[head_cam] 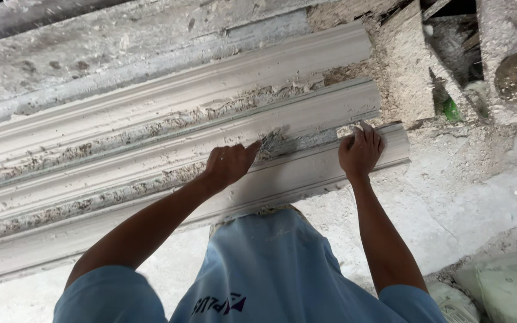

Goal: The person uses a small putty knife to scrape dried plaster residue off fluted decorative molding pieces laid on a work surface, working along the grooves section by section and repositioning the pieces to reach new areas.

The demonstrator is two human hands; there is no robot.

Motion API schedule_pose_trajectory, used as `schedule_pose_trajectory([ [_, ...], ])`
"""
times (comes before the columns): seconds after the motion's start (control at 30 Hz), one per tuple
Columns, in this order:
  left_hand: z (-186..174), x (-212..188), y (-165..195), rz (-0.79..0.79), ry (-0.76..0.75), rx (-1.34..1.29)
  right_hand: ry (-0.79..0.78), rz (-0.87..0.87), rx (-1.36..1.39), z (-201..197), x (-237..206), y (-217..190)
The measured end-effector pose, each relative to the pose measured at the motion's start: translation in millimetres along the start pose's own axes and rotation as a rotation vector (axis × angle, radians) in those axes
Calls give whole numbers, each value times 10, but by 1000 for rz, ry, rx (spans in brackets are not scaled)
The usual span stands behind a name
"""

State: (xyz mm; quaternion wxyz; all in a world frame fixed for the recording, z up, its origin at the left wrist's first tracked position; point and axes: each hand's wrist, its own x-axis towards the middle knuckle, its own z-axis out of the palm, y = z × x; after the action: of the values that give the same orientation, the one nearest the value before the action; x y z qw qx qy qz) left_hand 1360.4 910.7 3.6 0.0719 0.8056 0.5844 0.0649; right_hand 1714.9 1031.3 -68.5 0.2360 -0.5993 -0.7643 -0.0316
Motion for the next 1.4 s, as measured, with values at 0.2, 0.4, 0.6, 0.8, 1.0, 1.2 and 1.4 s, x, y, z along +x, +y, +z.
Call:
schedule_pose_trajectory([
  [0.2, 28, 130, 124, -122, -225, -44, 38, -9, 14, -10, 14, 10],
  [0.4, 97, 166, 175, 84, 139, 26, 46, -56, -2, -48, -5, 9],
  [0.6, 200, 462, 332, 100, -40, 143, 59, -25, -11, -75, 41, -7],
  [0.8, 255, 585, 449, 169, 130, 316, 46, -35, 4, -97, 33, 7],
  [1.0, 299, 644, 515, 136, 170, 178, 61, -1, 13, -89, 47, 16],
  [1.2, 222, 922, 696, -41, -176, -57, 21, 2, 16, -59, 43, 53],
  [1.4, 165, 992, 762, -48, -263, -24, 18, 48, 37, -61, 35, 70],
])
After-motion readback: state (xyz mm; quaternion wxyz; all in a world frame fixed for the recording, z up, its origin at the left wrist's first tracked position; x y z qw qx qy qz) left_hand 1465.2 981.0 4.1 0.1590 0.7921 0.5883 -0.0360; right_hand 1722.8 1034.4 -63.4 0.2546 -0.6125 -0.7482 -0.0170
